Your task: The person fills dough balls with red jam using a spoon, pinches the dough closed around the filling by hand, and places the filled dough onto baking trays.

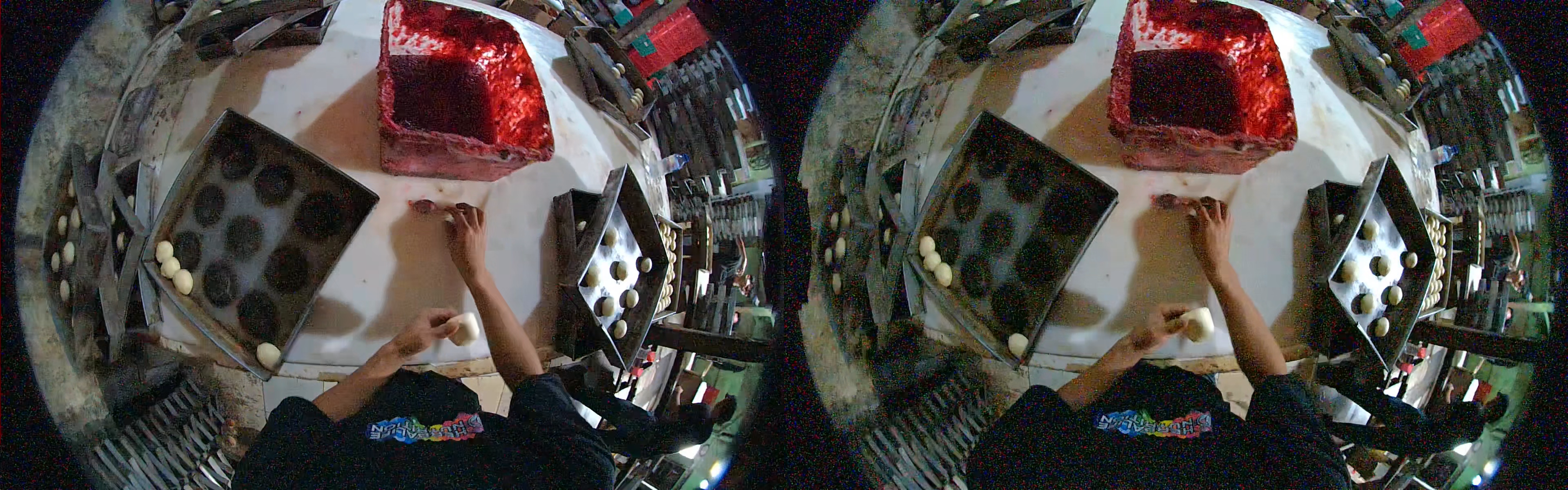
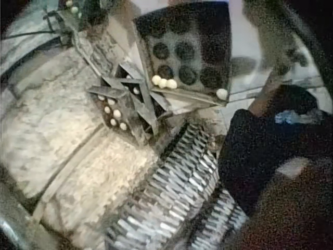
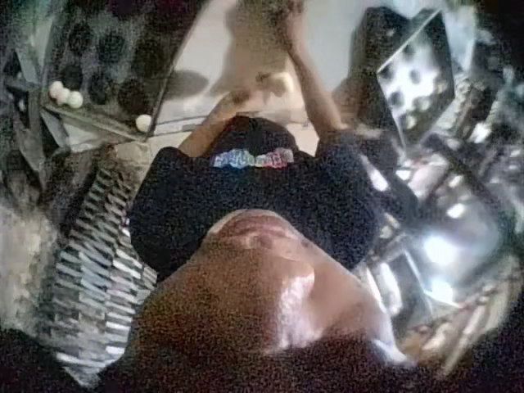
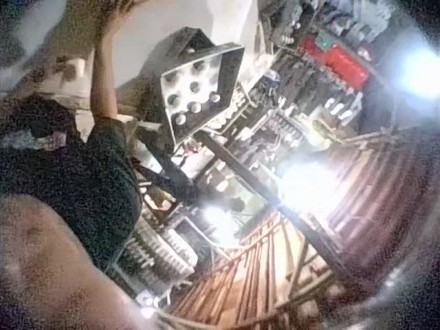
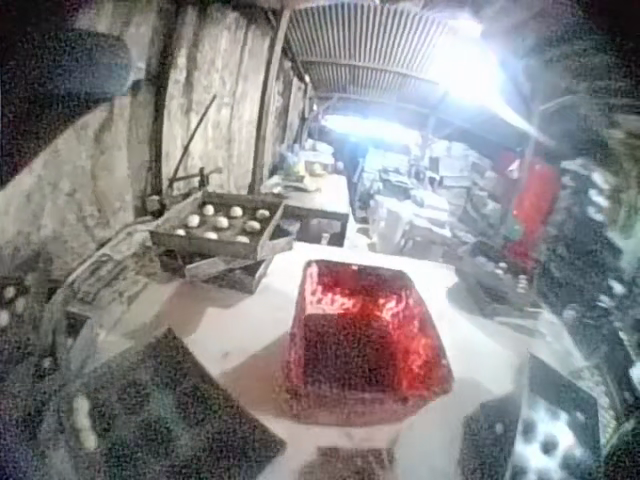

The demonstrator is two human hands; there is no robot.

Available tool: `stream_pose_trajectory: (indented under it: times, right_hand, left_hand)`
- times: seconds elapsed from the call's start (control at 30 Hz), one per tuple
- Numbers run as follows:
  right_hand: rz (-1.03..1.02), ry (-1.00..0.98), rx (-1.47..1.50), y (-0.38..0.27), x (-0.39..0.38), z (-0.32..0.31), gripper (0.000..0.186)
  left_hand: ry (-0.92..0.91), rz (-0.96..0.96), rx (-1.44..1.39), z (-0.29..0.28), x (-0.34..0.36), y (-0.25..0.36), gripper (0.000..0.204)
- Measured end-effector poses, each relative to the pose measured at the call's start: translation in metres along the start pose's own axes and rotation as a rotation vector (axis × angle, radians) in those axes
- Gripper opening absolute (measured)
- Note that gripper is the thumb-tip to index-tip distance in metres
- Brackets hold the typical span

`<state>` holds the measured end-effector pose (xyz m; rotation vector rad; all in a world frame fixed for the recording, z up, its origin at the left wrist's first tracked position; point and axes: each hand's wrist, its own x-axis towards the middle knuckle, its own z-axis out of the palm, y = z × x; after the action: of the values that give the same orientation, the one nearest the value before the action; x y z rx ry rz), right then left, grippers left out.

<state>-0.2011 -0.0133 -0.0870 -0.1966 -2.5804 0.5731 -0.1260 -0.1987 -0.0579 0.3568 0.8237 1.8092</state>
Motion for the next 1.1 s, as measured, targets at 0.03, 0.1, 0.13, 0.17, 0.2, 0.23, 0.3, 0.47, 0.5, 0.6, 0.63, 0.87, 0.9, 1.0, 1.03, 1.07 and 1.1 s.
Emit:
stream_pose_trajectory:
  times: [0.03, 0.1, 0.13, 0.17, 0.2, 0.23, 0.3, 0.47, 0.5, 0.6, 0.63, 0.87, 0.9, 1.0, 1.03, 1.07, 1.1]
  right_hand:
    - [-0.060, -0.035, -0.108, 0.011, 0.004, 0.007, 0.016]
    - [-0.120, -0.062, -0.235, 0.027, 0.010, 0.015, 0.016]
    - [-0.210, -0.144, -0.258, 0.029, 0.008, 0.015, 0.020]
    - [-0.298, -0.226, -0.286, 0.033, 0.004, 0.012, 0.025]
    - [-0.235, -0.312, -0.244, 0.033, 0.002, 0.004, 0.026]
    - [-0.167, -0.394, -0.207, 0.030, 0.000, -0.006, 0.027]
    - [-0.090, -0.309, -0.052, -0.010, 0.010, -0.041, 0.023]
    - [-0.066, -0.087, -0.093, -0.068, 0.147, -0.129, 0.007]
    - [-0.100, -0.224, -0.343, -0.075, 0.181, -0.131, 0.005]
    - [-0.231, -0.632, -0.272, -0.011, 0.241, -0.091, 0.005]
    - [-0.251, -0.812, -0.291, -0.001, 0.257, -0.075, 0.009]
    - [-0.562, -1.179, -0.569, 0.020, 0.257, -0.010, 0.010]
    - [-0.595, -1.146, -0.588, 0.011, 0.255, -0.019, 0.006]
    - [-0.428, -1.243, -0.645, -0.014, 0.261, -0.060, 0.010]
    - [-0.421, -1.231, -0.653, -0.021, 0.263, -0.077, 0.010]
    - [-0.387, -1.215, -0.625, -0.022, 0.265, -0.096, 0.011]
    - [-0.358, -1.195, -0.597, -0.025, 0.267, -0.115, 0.014]
  left_hand:
    - [0.003, 0.033, -0.017, -0.003, -0.004, 0.015, 0.036]
    - [0.130, -0.017, -0.084, -0.007, -0.009, 0.025, 0.035]
    - [0.217, -0.054, 0.008, -0.019, -0.013, 0.021, 0.031]
    - [0.299, -0.089, 0.102, -0.029, -0.013, 0.016, 0.028]
    - [0.350, -0.029, 0.075, -0.030, -0.010, 0.019, 0.024]
    - [0.317, -0.022, 0.073, -0.030, -0.008, 0.022, 0.024]
    - [0.439, -0.131, 0.002, -0.038, -0.012, 0.024, 0.024]
    - [0.420, -0.184, 0.079, -0.044, -0.006, 0.032, 0.035]
    - [0.397, -0.215, 0.091, -0.047, -0.006, 0.030, 0.037]
    - [0.381, -0.340, 0.081, -0.059, -0.001, 0.009, 0.042]
    - [0.397, -0.318, 0.038, -0.063, -0.003, -0.006, 0.044]
    - [0.473, -0.083, -0.029, -0.060, -0.001, 0.010, 0.038]
    - [0.482, -0.085, 0.135, -0.060, 0.001, 0.012, 0.038]
    - [0.491, -0.029, 0.029, -0.051, 0.013, 0.029, 0.035]
    - [0.491, -0.022, -0.142, -0.049, 0.018, 0.026, 0.033]
    - [0.541, -0.051, -0.042, -0.037, 0.026, 0.050, 0.029]
    - [0.535, 0.002, -0.210, -0.034, 0.036, 0.050, 0.028]
